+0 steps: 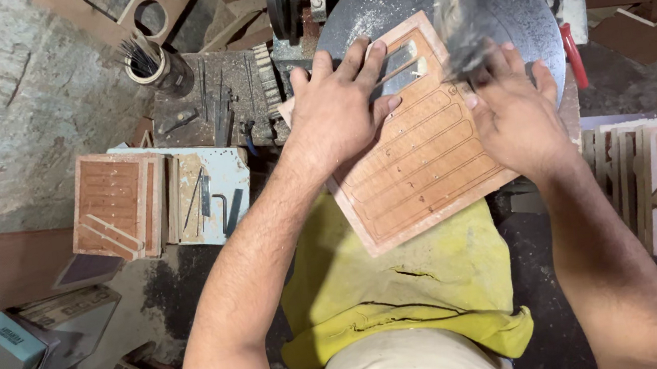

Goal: The person guides a wooden board with routed slots on a scroll saw table, cutting along marked lines to separate slotted pieces. They reposition and rotate the board repeatedly, remove cut pieces aside, and near the end mark the board with a pencil before resuming cutting.

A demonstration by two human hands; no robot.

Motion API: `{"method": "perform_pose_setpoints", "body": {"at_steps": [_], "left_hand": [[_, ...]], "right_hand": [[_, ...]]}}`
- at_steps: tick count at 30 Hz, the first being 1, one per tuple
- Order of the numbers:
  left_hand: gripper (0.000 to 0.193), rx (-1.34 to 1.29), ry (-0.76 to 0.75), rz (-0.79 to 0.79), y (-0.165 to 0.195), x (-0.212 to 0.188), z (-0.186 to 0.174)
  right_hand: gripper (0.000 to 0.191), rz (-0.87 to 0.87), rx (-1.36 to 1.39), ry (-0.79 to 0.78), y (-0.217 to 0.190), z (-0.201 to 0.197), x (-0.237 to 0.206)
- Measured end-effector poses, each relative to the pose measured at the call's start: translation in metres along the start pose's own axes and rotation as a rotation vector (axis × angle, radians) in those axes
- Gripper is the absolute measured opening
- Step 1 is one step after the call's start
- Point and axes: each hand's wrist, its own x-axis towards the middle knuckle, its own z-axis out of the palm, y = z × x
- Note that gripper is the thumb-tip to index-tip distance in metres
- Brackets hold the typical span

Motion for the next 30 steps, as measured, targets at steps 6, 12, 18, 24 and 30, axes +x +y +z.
{"method": "perform_pose_setpoints", "body": {"at_steps": [6, 12, 18, 24, 30], "left_hand": [[0.075, -0.035, 0.040, -0.007, 0.003, -0.014, 0.002], [0.076, -0.036, 0.100, 0.000, 0.010, -0.027, 0.004], [0.080, -0.031, 0.111, -0.015, 0.018, -0.034, 0.007], [0.083, -0.010, 0.116, -0.047, 0.029, -0.042, 0.008], [0.084, -0.092, -0.011, -0.076, 0.039, -0.048, 0.008]], "right_hand": [[0.051, 0.020, -0.008, 0.016, -0.001, -0.005, 0.003], [0.048, 0.045, -0.083, -0.005, 0.005, -0.006, 0.008], [0.044, -0.007, -0.139, 0.058, 0.015, -0.001, 0.012], [0.044, -0.004, -0.112, 0.086, 0.020, -0.002, 0.019], [0.033, -0.016, -0.144, 0.091, 0.022, -0.005, 0.029]]}}
